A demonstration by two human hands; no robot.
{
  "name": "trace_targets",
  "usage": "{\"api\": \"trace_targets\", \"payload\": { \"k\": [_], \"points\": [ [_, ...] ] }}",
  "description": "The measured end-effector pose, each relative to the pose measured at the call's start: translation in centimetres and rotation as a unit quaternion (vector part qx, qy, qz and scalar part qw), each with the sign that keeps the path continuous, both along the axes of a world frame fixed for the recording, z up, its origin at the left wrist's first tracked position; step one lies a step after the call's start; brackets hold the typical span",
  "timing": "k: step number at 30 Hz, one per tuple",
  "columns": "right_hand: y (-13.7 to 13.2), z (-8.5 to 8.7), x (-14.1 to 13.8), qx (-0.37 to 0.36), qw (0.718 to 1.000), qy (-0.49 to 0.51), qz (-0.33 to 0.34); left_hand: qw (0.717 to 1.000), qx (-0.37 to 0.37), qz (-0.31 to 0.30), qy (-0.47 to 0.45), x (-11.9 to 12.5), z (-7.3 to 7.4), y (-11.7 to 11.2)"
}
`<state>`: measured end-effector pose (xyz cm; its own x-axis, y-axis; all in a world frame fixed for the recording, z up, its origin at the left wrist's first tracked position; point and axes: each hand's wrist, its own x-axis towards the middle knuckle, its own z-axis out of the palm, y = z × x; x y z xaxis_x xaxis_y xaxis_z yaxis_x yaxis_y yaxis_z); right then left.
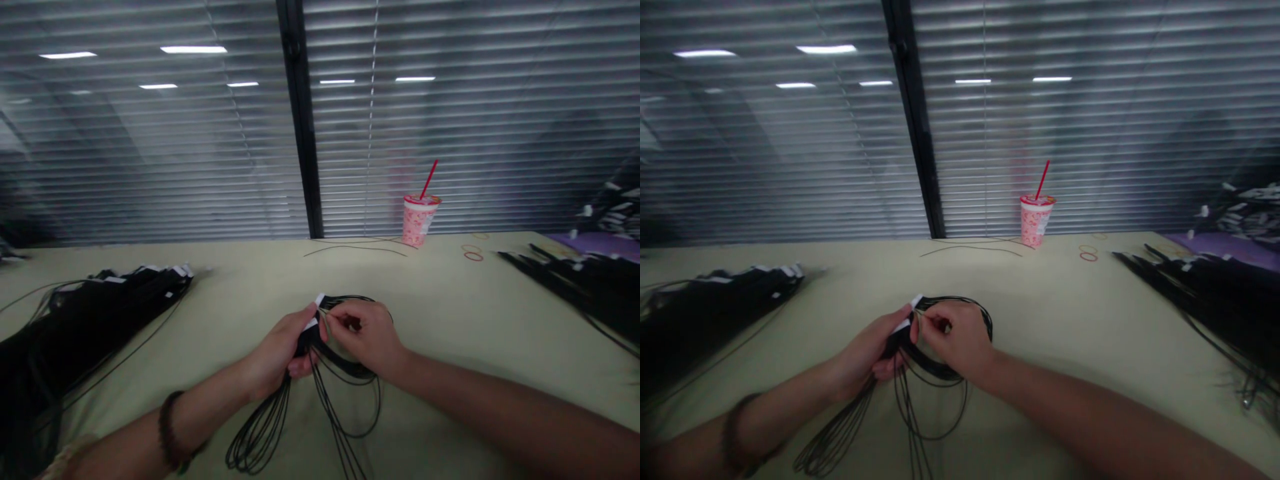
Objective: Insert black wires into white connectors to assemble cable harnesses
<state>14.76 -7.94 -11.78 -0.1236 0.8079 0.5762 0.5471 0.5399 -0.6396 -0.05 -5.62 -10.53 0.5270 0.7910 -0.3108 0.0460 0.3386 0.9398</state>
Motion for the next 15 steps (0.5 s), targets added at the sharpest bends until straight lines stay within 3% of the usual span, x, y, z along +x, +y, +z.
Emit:
{"api": "trace_targets", "payload": {
  "k": [10, 15],
  "points": [
    [-1.1, 0.1, -1.0, -0.024, 0.999, 0.023, -0.029, 0.998, 0.054, -0.007, 0.033, -0.1, 0.0, 0.1],
    [-2.2, 0.1, 0.6, -0.037, 0.997, -0.033, -0.052, 0.999, 0.029, -0.020, -0.008, 0.0, 0.0, 0.4]
  ]
}}
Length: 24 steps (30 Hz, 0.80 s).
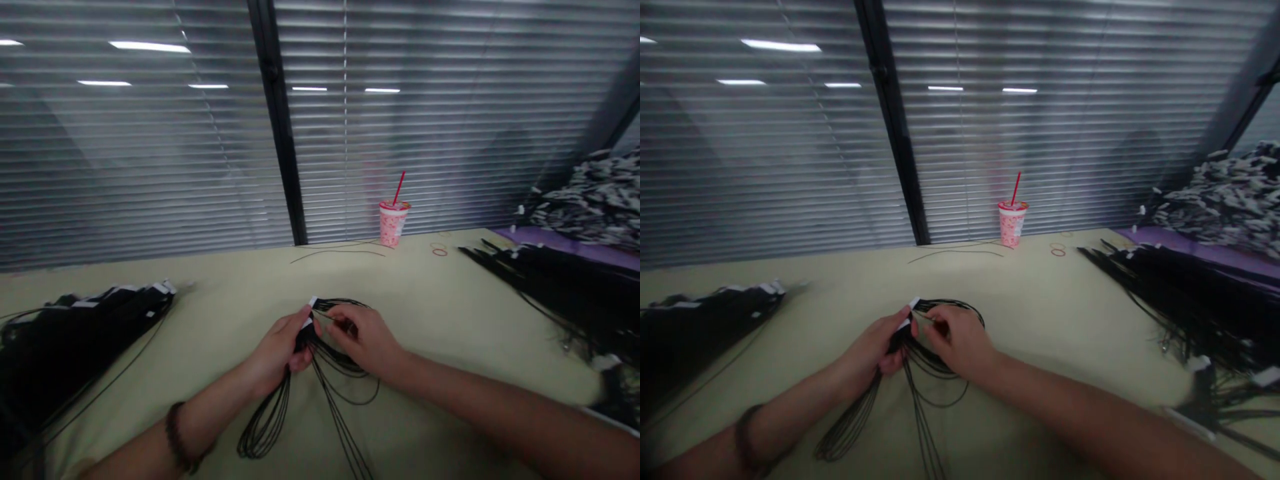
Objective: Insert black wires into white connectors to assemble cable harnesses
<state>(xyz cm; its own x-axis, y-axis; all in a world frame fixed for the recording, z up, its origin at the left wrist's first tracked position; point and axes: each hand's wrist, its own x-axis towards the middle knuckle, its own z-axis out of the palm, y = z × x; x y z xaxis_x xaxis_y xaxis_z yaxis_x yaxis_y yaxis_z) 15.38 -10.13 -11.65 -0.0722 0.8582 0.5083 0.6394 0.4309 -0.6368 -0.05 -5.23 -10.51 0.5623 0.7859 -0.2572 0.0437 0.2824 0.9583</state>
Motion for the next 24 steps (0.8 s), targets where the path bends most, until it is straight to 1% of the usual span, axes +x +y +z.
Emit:
{"api": "trace_targets", "payload": {
  "k": [3, 6, 8, 9, 11, 12, 14, 15, 17, 19, 20, 21, 22, 24],
  "points": [
    [-0.6, -0.4, 2.0, -0.022, 0.999, -0.004, -0.025, 0.999, -0.015, -0.004, -0.035, 0.0, 0.0, 0.4],
    [-1.0, -0.9, 3.9, 0.022, 0.997, -0.008, -0.071, 0.999, -0.006, -0.026, -0.036, -0.2, -0.1, 0.5],
    [-1.1, -1.2, 4.8, 0.058, 0.994, -0.027, -0.085, 0.998, 0.005, -0.052, -0.019, -0.3, -0.1, 0.3],
    [-1.0, -1.3, 5.1, 0.063, 0.994, -0.030, -0.089, 0.998, 0.011, -0.068, -0.007, -0.4, 0.0, 0.2],
    [-0.7, -1.7, 5.3, 0.044, 0.994, -0.006, -0.096, 0.996, 0.021, -0.089, 0.018, -0.6, 0.0, 0.1],
    [-0.5, -1.9, 5.4, 0.027, 0.995, 0.018, -0.100, 0.995, 0.022, -0.090, 0.023, -0.6, 0.0, 0.1],
    [-0.1, -2.2, 5.4, 0.001, 0.992, 0.070, -0.104, 0.998, 0.013, -0.067, 0.009, -0.5, 0.0, 0.1],
    [0.0, -2.2, 5.4, 0.000, 0.991, 0.085, -0.106, 0.999, 0.008, -0.048, -0.006, -0.5, -0.1, 0.1],
    [-0.1, -2.0, 5.4, 0.025, 0.986, 0.101, -0.133, 0.999, 0.004, -0.017, -0.034, -0.4, -0.2, 0.3],
    [-0.7, -1.5, 5.0, 0.057, 0.975, 0.121, -0.175, 0.999, 0.008, -0.006, -0.051, -0.4, -0.4, 0.3],
    [-1.1, -1.1, 4.7, 0.065, 0.972, 0.134, -0.184, 0.998, 0.010, -0.005, -0.055, -0.4, -0.4, 0.3],
    [-1.7, -0.8, 4.3, 0.068, 0.971, 0.143, -0.178, 0.998, 0.013, -0.003, -0.057, -0.4, -0.4, 0.2],
    [-2.2, -0.5, 3.7, 0.062, 0.976, 0.141, -0.155, 0.998, 0.014, -0.001, -0.057, -0.4, -0.4, 0.2],
    [-3.4, -0.2, 2.3, 0.039, 0.992, 0.095, -0.066, 0.998, 0.017, 0.006, -0.059, -0.4, -0.3, 0.0]
  ]
}}
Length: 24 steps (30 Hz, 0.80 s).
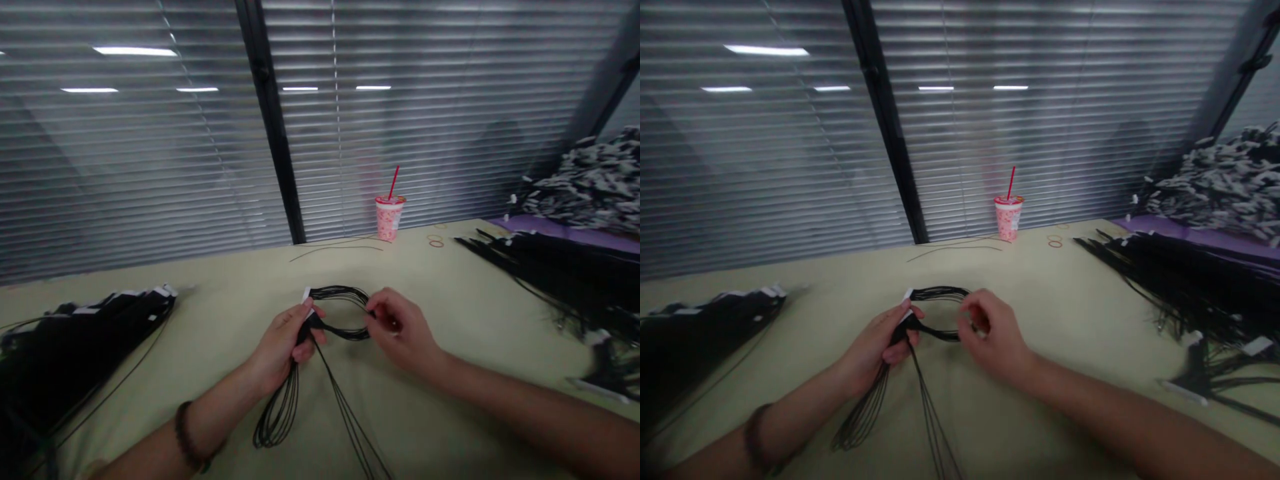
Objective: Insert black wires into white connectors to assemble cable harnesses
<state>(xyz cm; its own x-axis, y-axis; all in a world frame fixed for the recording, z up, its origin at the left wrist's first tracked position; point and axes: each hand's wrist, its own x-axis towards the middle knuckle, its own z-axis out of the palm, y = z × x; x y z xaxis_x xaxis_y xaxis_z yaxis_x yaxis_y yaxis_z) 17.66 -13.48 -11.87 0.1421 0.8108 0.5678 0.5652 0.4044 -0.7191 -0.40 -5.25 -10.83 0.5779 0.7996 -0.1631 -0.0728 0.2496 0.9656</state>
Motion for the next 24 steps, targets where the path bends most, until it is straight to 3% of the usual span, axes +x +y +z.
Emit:
{"api": "trace_targets", "payload": {
  "k": [3, 5, 13, 24],
  "points": [
    [-1.0, -0.2, -2.2, -0.039, 0.988, -0.101, 0.108, 1.000, 0.004, 0.014, -0.008, 0.3, 0.2, -0.3],
    [-0.9, -0.4, -3.2, -0.054, 0.982, -0.127, 0.128, 1.000, 0.012, 0.017, -0.012, 0.5, 0.3, -0.5],
    [0.5, -0.1, -3.6, -0.108, 0.988, -0.018, 0.106, 0.999, 0.047, 0.005, -0.020, 0.6, 0.2, -0.8],
    [0.3, -0.1, -3.0, -0.089, 0.991, 0.018, 0.097, 0.999, 0.050, 0.019, -0.004, 0.7, 0.2, -0.9]
  ]
}}
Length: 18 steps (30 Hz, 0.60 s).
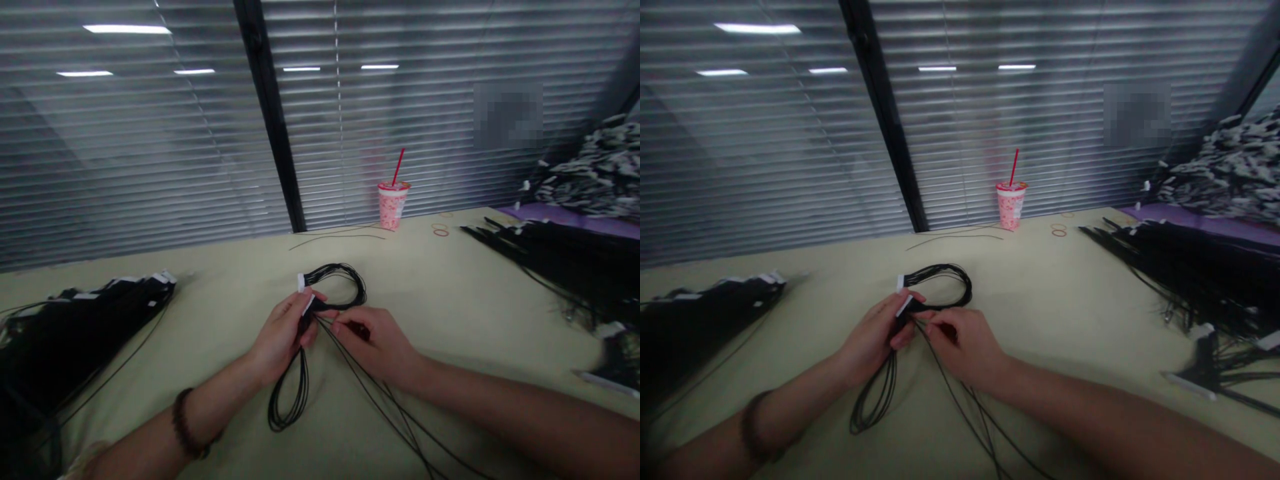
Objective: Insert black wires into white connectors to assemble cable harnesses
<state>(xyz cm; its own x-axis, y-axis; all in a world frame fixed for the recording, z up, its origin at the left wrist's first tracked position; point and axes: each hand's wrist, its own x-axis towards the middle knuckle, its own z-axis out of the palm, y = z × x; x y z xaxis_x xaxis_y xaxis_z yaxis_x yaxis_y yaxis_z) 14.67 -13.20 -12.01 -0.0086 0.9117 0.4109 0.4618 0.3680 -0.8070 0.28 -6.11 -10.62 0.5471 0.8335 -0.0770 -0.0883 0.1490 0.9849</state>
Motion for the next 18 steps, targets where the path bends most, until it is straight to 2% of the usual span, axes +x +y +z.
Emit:
{"api": "trace_targets", "payload": {
  "k": [2, 4, 6, 8, 10, 14, 18],
  "points": [
    [0.0, 0.3, 0.4, -0.039, 0.997, 0.056, 0.025, 1.000, -0.005, 0.008, 0.000, -0.1, 0.0, 0.0],
    [0.1, 0.9, 1.0, -0.119, 0.974, 0.171, 0.092, 1.000, -0.012, 0.006, 0.001, -0.1, 0.1, -0.1],
    [0.3, 2.0, 1.9, -0.209, 0.914, 0.299, 0.176, 1.000, -0.024, 0.006, 0.008, -0.1, 0.2, 0.0],
    [0.6, 3.6, 3.2, -0.246, 0.858, 0.400, 0.208, 0.999, -0.044, 0.013, 0.010, -0.1, 0.2, 0.2],
    [0.9, 5.4, 4.9, -0.212, 0.837, 0.474, 0.175, 0.998, -0.062, 0.022, -0.004, -0.1, 0.2, 0.4],
    [1.6, 8.3, 9.1, -0.057, 0.837, 0.543, 0.043, 0.997, -0.066, 0.012, -0.026, -0.2, 0.1, 0.5],
    [2.5, 8.9, 12.3, 0.006, 0.842, 0.538, -0.036, 0.998, -0.052, -0.003, -0.018, -0.1, 0.1, 0.4]
  ]
}}
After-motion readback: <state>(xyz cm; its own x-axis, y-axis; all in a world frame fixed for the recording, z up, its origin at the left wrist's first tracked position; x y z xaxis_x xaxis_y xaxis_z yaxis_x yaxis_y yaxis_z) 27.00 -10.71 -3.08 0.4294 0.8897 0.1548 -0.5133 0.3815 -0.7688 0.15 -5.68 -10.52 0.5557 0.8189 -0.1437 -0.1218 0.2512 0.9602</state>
